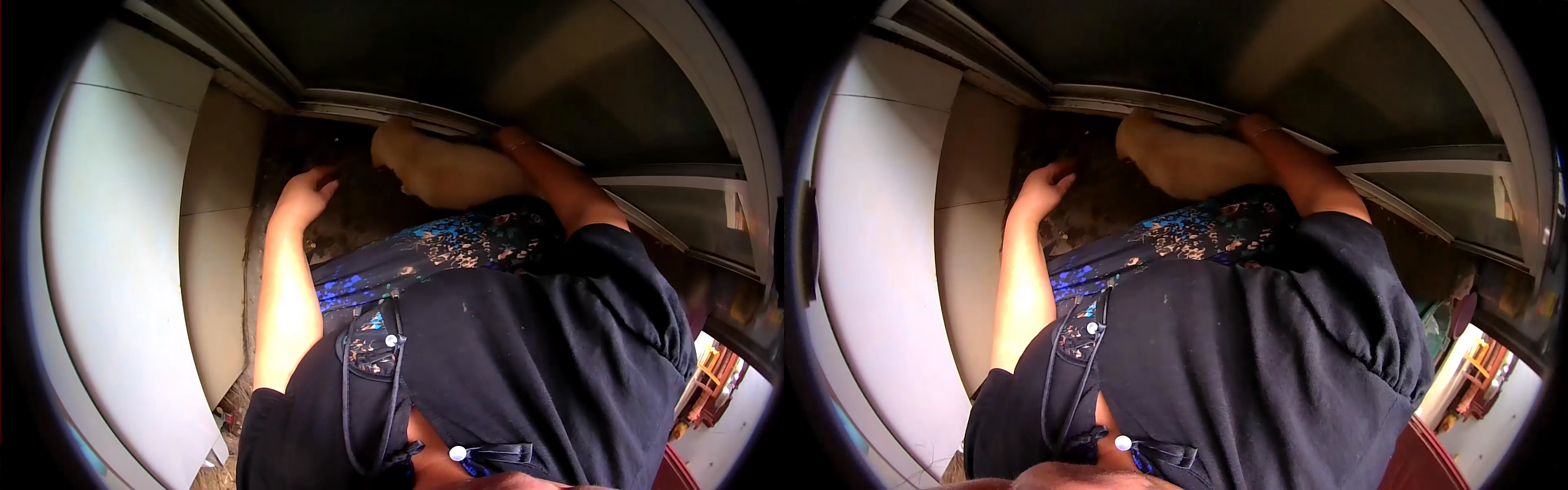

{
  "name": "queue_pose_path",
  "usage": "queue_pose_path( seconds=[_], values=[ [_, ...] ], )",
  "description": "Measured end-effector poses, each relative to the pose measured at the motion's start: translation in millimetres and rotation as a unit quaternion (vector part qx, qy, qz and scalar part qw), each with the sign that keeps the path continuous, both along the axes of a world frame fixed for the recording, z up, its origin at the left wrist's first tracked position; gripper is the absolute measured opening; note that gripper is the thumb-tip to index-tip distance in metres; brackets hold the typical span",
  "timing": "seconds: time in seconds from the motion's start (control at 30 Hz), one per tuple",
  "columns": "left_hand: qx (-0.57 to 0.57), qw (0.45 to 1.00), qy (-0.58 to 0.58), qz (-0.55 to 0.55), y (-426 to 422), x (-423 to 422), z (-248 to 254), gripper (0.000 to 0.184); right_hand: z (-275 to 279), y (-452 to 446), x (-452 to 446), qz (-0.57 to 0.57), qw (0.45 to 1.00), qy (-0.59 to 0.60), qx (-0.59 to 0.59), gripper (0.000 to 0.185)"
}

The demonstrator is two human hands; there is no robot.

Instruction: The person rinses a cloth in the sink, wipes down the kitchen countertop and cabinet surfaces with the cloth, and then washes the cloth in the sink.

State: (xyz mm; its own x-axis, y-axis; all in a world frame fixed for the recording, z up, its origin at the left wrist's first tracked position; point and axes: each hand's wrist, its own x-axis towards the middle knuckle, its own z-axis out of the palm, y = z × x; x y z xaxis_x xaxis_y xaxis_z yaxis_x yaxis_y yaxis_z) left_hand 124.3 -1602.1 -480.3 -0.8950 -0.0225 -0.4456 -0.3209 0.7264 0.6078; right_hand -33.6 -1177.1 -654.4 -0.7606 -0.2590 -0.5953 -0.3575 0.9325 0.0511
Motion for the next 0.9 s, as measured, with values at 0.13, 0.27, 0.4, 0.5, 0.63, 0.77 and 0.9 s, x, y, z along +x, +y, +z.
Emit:
queue_pose_path(
  seconds=[0.13, 0.27, 0.4, 0.5, 0.63, 0.77, 0.9],
  values=[
    [-0.023, 1.0, -0.002, 0.002, 0.2, 2.2, 0.4, 0.037, 32.6, 63.7, 39.7, -0.046, 0.998, 0.046, 0.009, 0.025],
    [-0.029, 0.999, -0.02, -0.014, -1.7, -0.4, -6.6, 0.037, 70.2, 88.0, 52.5, -0.105, 0.99, 0.043, -0.088, 0.03],
    [-0.021, 1.0, -0.005, -0.007, -5.2, -1.7, -8.3, 0.037, 87.8, 39.7, 46.8, -0.031, 0.946, 0.141, -0.291, 0.036],
    [-0.017, 1.0, 0.006, -0.009, -8.5, -4.4, -11.0, 0.037, 102.7, -35.3, 38.6, 0.045, 0.958, 0.151, -0.239, 0.034],
    [-0.012, 1.0, -0.008, 0.007, -10.6, -1.7, -6.2, 0.037, 61.8, -106.6, 7.2, 0.159, 0.925, 0.147, -0.311, 0.033],
    [-0.014, 1.0, -0.01, 0.024, -16.3, -0.4, -4.7, 0.038, 56.5, -186.9, -12.3, 0.182, 0.929, 0.12, -0.3, 0.029],
    [-0.016, 0.998, -0.027, 0.046, -21.4, 3.1, -1.9, 0.037, 18.5, -238.3, -18.3, 0.171, 0.956, 0.18, -0.155, 0.025]
  ],
)
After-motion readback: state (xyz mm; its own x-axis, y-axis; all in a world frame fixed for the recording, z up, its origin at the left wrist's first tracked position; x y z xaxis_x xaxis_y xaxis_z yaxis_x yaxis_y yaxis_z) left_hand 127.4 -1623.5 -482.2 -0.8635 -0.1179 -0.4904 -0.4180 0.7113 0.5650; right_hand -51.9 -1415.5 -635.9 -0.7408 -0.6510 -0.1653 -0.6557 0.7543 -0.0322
